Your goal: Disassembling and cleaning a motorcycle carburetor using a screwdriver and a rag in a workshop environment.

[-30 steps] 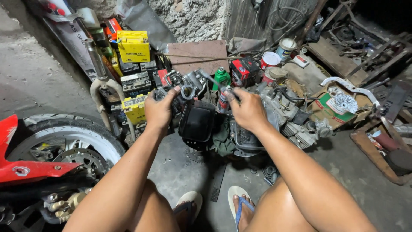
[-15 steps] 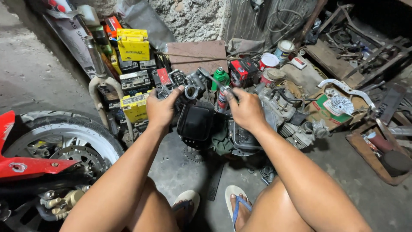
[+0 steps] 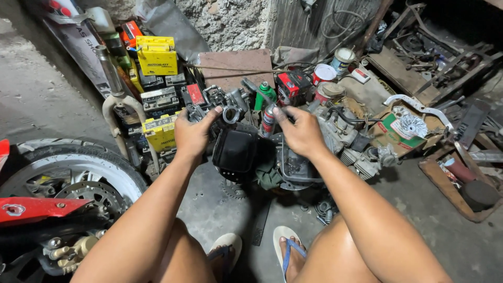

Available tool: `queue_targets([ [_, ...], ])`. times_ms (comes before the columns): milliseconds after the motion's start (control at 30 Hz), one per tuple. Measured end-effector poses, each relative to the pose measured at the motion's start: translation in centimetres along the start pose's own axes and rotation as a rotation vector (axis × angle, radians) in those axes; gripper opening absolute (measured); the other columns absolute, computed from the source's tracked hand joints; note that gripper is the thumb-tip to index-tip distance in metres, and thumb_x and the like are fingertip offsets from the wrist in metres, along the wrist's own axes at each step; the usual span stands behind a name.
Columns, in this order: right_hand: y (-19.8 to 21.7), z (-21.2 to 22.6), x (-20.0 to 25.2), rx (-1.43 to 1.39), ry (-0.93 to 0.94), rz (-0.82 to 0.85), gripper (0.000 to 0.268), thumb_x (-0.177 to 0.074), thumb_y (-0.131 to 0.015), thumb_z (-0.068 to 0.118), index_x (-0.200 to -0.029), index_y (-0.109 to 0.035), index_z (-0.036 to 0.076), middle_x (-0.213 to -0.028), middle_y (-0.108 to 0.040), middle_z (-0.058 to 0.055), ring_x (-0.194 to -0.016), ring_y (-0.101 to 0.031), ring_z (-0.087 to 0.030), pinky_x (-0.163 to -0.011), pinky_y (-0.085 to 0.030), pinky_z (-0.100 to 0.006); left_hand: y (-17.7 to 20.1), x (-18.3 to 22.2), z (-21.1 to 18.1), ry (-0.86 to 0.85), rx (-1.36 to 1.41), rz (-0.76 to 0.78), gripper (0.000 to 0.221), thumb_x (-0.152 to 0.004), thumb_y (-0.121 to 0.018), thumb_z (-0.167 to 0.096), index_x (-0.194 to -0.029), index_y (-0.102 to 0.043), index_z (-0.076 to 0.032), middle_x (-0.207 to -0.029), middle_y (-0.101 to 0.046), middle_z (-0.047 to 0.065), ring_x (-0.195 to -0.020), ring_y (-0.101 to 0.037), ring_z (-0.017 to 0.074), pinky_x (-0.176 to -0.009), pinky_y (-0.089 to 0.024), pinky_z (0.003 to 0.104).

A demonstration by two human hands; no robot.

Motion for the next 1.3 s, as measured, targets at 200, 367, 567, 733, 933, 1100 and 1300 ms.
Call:
queue_targets([
  [200, -0.8, -0.1, -0.5, -0.016, -0.015, 0.019, 0.034, -0.101, -0.063, 0.042, -0.085, -0.075, 0.015, -0.082, -0.073, -0.017, -0.095, -0.072, -0.041, -0.081, -0.053, -0.051, 0.1, -1.0, 1.4, -0.034, -0.030, 0.006, 0.059, -0.068, -0.096, -0.051, -0.092, -0.067, -0.006, -0.076, -0.066, 0.012, -0.074, -0.064, 0.0232, -0.067, -0.051, 0.034],
  [367, -0.9, 0.1, -0.8, -0.018, 0.003, 0.004, 0.033, -0.100, -0.065, 0.042, -0.084, -0.075, 0.016, -0.076, -0.073, -0.013, -0.090, -0.074, -0.036, -0.079, -0.054, -0.045, 1.1, -1.9, 2.2, -0.050, -0.050, 0.001, 0.059, -0.068, -0.097, -0.050, -0.093, -0.067, -0.005, -0.075, -0.064, 0.013, -0.073, -0.062, 0.0226, -0.066, -0.050, 0.034],
  [567, -1.0, -0.9, -0.8, -0.054, 0.000, -0.023, 0.037, -0.100, -0.065, 0.045, -0.081, -0.074, 0.015, -0.073, -0.071, -0.014, -0.084, -0.073, -0.035, -0.076, -0.054, -0.044, 1.2, -1.1, 1.2, -0.010, -0.019, -0.034, 0.057, -0.070, -0.096, -0.050, -0.093, -0.067, -0.007, -0.072, -0.063, 0.010, -0.069, -0.062, 0.0190, -0.062, -0.050, 0.031],
  [733, 0.0, -1.4, -0.5, -0.063, -0.033, -0.063, 0.041, -0.102, -0.060, 0.044, -0.080, -0.073, 0.013, -0.075, -0.070, -0.018, -0.087, -0.072, -0.040, -0.075, -0.052, -0.050, 0.1, -1.0, -0.4, -0.028, 0.033, -0.022, 0.054, -0.071, -0.097, -0.047, -0.092, -0.066, -0.007, -0.068, -0.063, 0.010, -0.063, -0.066, 0.0185, -0.058, -0.053, 0.030],
  [933, 0.8, -1.9, 0.5, -0.065, -0.112, -0.006, 0.050, -0.105, -0.053, 0.047, -0.081, -0.073, 0.008, -0.082, -0.072, -0.022, -0.097, -0.069, -0.045, -0.083, -0.052, -0.053, -2.9, 0.6, -1.7, 0.039, 0.268, -0.021, 0.049, -0.071, -0.095, -0.038, -0.093, -0.067, -0.004, -0.075, -0.064, 0.013, -0.071, -0.063, 0.0184, -0.062, -0.055, 0.034],
  [1100, 2.1, -5.0, 0.0, -0.026, -0.085, -0.070, 0.052, -0.109, -0.051, 0.045, -0.083, -0.073, 0.006, -0.084, -0.071, -0.023, -0.101, -0.069, -0.042, -0.084, -0.049, -0.055, -4.9, 1.7, -1.8, 0.212, 0.512, -0.007, 0.051, -0.072, -0.090, -0.034, -0.101, -0.067, 0.002, -0.083, -0.066, 0.014, -0.073, -0.066, 0.0213, -0.066, -0.060, 0.039],
  [1300, 4.4, -3.0, 1.3, 0.035, 0.000, -0.131, 0.050, -0.110, -0.055, 0.037, -0.074, -0.071, 0.005, -0.068, -0.066, -0.021, -0.085, -0.073, -0.037, -0.074, -0.051, -0.048, -5.5, 0.3, -0.3, 0.280, 0.605, -0.001, 0.051, -0.070, -0.090, -0.036, -0.097, -0.067, 0.001, -0.079, -0.067, 0.014, -0.067, -0.068, 0.0224, -0.059, -0.062, 0.042],
])
Point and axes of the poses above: each hand's wrist, its own x-axis away from the middle knuckle, its own y-axis out of the back of the hand, z = x × y, the point moved 9 cm from there along -x, towards the middle knuckle
